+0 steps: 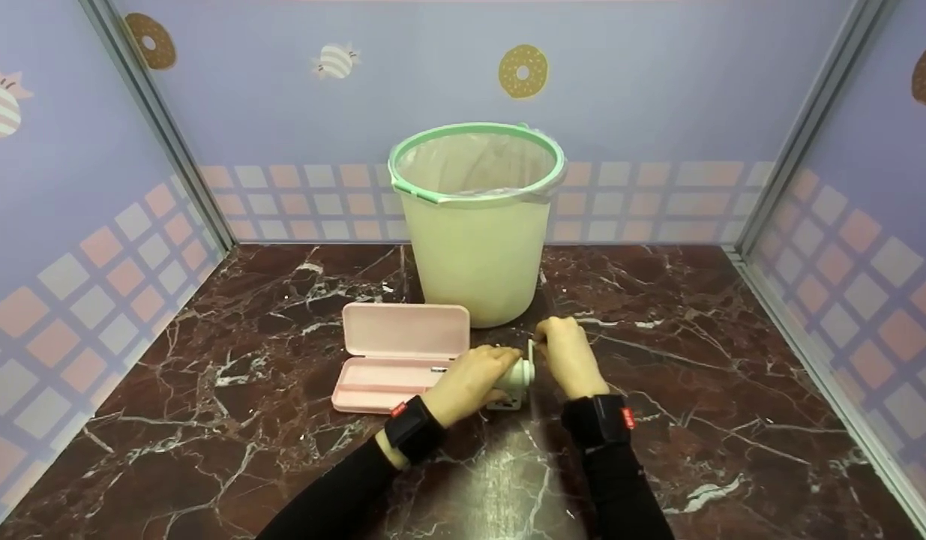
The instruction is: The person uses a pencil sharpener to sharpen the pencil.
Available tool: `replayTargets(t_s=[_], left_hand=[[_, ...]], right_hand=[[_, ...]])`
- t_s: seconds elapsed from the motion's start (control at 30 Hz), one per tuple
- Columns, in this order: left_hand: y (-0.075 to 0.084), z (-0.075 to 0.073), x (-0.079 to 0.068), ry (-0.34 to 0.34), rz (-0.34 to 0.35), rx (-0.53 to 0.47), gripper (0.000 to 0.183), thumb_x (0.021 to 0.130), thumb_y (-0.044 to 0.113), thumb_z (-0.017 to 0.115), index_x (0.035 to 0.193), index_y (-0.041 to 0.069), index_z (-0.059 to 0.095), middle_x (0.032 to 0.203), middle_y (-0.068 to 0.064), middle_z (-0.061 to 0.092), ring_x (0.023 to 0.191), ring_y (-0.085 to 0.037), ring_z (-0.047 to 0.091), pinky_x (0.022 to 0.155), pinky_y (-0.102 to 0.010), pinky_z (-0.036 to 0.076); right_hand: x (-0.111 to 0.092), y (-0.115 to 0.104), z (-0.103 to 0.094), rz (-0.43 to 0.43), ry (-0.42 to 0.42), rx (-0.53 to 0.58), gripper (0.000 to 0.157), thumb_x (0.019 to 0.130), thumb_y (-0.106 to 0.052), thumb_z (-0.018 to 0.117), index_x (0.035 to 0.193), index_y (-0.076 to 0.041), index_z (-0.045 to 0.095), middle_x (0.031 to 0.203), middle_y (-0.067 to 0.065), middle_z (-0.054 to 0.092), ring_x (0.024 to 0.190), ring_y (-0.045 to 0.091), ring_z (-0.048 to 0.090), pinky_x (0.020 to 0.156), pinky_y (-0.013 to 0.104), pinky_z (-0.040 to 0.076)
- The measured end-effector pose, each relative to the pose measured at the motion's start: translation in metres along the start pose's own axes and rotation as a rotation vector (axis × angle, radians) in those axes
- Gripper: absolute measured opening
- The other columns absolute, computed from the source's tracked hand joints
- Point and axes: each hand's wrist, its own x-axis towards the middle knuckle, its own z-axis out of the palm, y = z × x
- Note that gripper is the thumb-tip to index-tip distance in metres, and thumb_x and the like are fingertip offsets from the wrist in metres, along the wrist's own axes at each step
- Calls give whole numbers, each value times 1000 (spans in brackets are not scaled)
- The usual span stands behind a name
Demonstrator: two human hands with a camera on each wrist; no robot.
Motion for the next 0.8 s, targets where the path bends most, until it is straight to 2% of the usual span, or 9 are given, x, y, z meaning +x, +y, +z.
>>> replayTargets(t_s=[0.13, 0.23, 0.4, 0.6, 0.7, 0.8], left_hand=[[-2, 0, 0, 6, 10, -14, 58, 73, 34, 85, 123, 14, 62, 114, 4, 70, 93, -15, 67, 79, -24, 56], [-2, 0, -2, 19, 17, -33, 57, 74, 33, 85, 122, 14, 62, 114, 4, 70, 93, -16, 67, 79, -24, 56], [-2, 2, -3, 29, 20, -39, 55, 74, 34, 85, 119, 13, 62, 112, 3, 70, 92, -15, 67, 78, -25, 56], [-1, 3, -3, 35, 2, -36, 55, 74, 37, 84, 118, 14, 63, 110, 2, 71, 93, -15, 67, 76, -26, 57], [-1, 3, -3, 36, -12, -54, 55, 74, 37, 84, 119, 14, 63, 109, 2, 72, 93, -15, 68, 74, -26, 57], [-1, 2, -3, 36, -24, -87, 57, 73, 37, 85, 120, 15, 63, 110, 2, 72, 93, -15, 68, 74, -26, 57]], right_hand=[[1, 4, 9, -2, -12, -16, 9, 73, 9, 76, 72, 2, 71, 74, 16, 72, 67, 30, 67, 62, 42, 54], [0, 7, 16, -16, -90, -35, 12, 70, 10, 75, 68, 0, 70, 70, 13, 71, 64, 28, 65, 61, 42, 52], [-5, 11, 21, -36, -211, -18, 17, 67, 11, 69, 62, -5, 68, 63, 5, 67, 57, 13, 51, 54, 31, 43], [-10, 9, 18, -52, -302, -9, 17, 63, 9, 66, 60, -8, 66, 60, 1, 64, 55, 9, 44, 51, 28, 40], [-11, 8, 12, -32, -371, -1, 15, 59, 6, 71, 60, -7, 65, 59, 0, 62, 54, 10, 44, 52, 28, 42], [-12, 6, 6, 10, -460, 30, 15, 58, 4, 76, 64, -5, 66, 62, 1, 65, 54, 9, 50, 52, 27, 46]])
